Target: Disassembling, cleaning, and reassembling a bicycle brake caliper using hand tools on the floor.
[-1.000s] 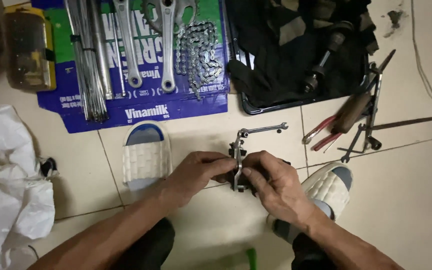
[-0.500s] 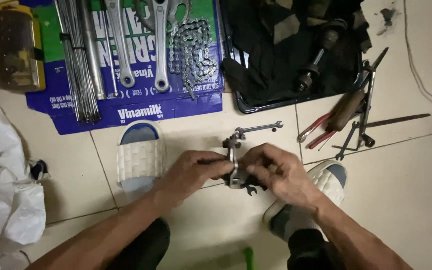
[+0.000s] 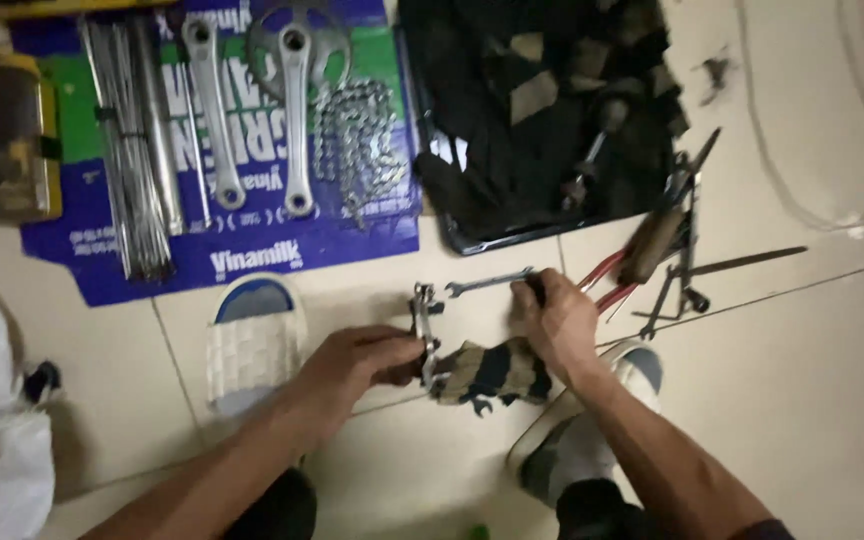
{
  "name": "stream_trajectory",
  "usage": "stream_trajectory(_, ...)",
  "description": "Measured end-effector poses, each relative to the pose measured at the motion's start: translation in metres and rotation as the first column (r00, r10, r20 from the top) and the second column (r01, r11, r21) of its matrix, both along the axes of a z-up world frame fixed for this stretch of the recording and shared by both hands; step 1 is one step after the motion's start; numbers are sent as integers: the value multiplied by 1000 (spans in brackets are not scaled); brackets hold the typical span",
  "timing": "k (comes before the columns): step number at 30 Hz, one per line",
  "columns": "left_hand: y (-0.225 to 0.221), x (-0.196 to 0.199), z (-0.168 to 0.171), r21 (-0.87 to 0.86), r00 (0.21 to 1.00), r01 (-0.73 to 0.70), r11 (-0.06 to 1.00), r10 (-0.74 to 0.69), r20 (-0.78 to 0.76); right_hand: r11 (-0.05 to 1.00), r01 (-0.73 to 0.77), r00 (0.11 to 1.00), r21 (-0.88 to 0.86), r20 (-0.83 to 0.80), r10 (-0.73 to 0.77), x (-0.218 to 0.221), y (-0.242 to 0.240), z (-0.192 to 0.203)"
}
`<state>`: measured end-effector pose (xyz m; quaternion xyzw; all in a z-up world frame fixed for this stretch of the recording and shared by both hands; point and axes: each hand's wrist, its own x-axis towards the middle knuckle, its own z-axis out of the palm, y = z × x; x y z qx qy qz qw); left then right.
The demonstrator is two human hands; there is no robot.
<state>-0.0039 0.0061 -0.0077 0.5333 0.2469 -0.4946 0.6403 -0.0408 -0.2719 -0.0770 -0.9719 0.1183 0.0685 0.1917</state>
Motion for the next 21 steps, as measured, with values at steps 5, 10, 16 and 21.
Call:
stream_trajectory(5, -3, 1, 2, 24, 1000, -8, 1000, 8, -1, 970, 96, 993, 223, -91, -77, 0, -4, 2)
stream_trajectory(10, -4, 12, 13, -2, 986, -115, 993, 114, -117, 347, 490, 871, 800, -460, -169, 11, 18, 52)
stream_trajectory(16, 2, 2, -6, -16, 997, -57, 998, 57, 59, 16, 487, 860, 873, -477, -185, 6, 56, 76)
stream_trajectory(21, 3, -3, -10, -111, 985, -105, 988, 119, 123, 119, 423, 903, 898, -407, -135, 8, 69, 87)
